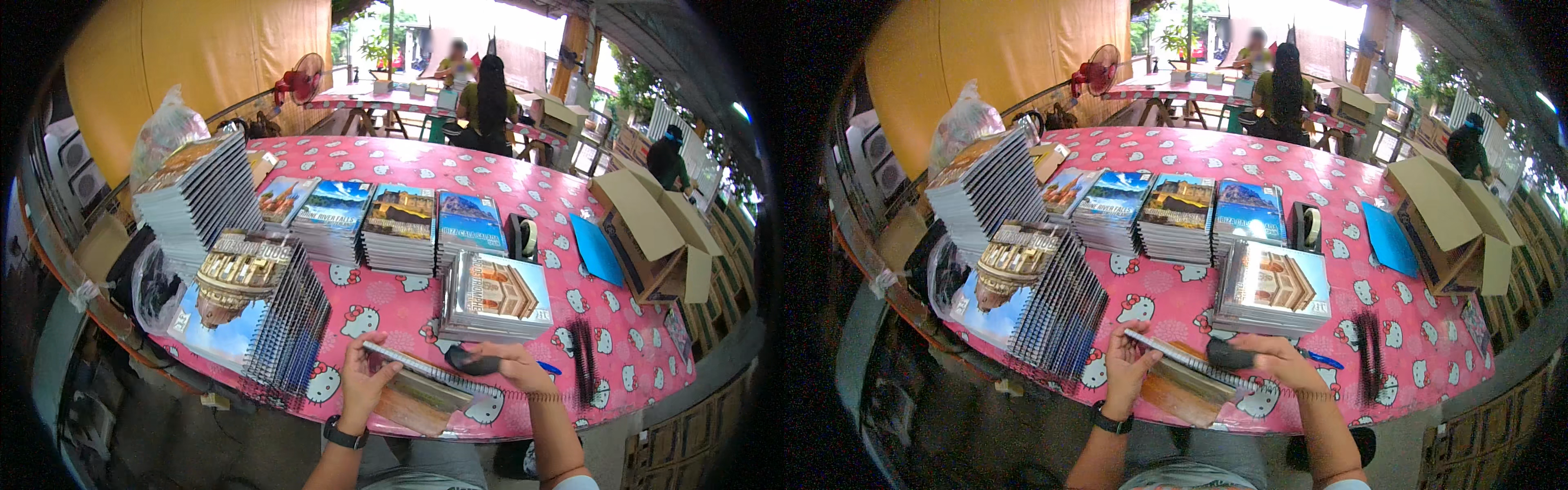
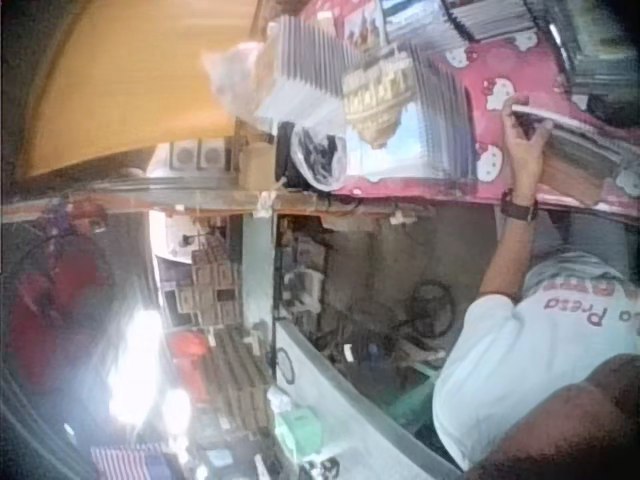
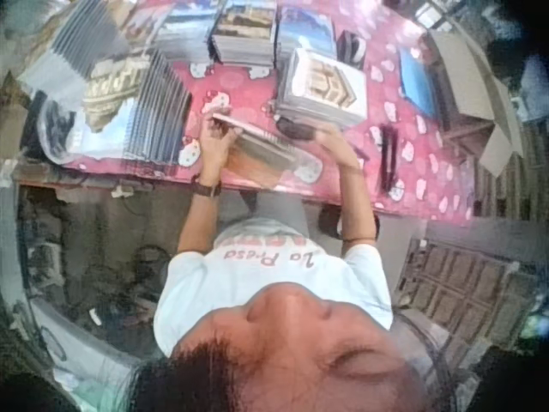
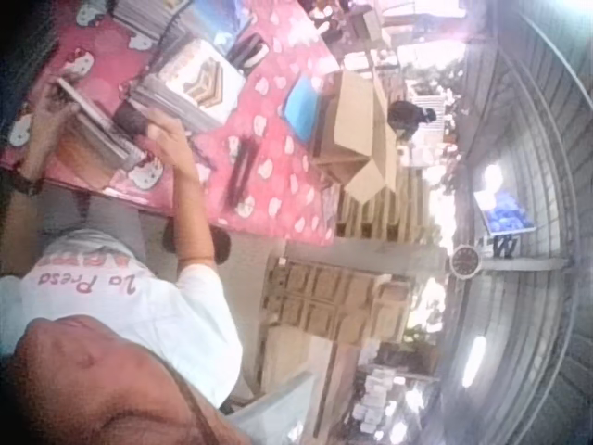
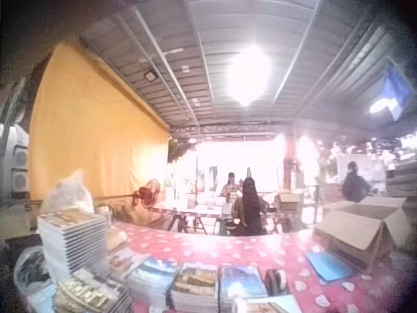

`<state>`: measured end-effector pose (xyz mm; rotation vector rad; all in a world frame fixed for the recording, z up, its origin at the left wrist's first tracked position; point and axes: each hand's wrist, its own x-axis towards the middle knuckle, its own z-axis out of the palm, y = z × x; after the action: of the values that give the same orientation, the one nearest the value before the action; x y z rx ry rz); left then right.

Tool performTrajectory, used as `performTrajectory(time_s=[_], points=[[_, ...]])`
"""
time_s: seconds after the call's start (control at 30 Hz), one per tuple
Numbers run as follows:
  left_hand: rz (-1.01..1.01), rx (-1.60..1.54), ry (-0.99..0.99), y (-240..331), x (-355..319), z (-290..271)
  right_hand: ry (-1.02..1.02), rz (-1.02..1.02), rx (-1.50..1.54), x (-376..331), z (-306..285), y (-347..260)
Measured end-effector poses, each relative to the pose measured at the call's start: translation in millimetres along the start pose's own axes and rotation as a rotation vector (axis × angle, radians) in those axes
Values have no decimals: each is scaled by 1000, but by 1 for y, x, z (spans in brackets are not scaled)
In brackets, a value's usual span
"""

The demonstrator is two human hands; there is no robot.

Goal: The person binds notebooks by manually threading spiral wires through the pre-punched holes in a stack of covers and pages on a table. The person handles several spiral-bound books one by one, ensuring the coil is properly inserted and the stack is organized.

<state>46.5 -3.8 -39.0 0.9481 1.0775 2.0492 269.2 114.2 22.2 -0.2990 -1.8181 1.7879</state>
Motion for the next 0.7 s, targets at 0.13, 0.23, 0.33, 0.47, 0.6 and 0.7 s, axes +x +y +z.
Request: performTrajectory(time_s=[0.13, 0.23, 0.33, 0.47, 0.6, 0.7], points=[[-95, -28, 45, 5, 2, 2, -75, 97, -901, 21, -9, 4], [-40, -34, 64, 1, 1, 1, -74, 17, -172, 13, 6, -6], [-26, -78, 98, 5, 0, 7, -123, 108, -390, 22, 1, -3], [-60, -31, 59, 0, -1, 4, -106, -35, -388, 28, -4, -1], [-93, 36, 94, 3, -5, -3, -125, 166, -484, 45, 12, -6], [-102, 81, 102, 2, -3, -6, -138, 14, -112, 38, 15, -1]])
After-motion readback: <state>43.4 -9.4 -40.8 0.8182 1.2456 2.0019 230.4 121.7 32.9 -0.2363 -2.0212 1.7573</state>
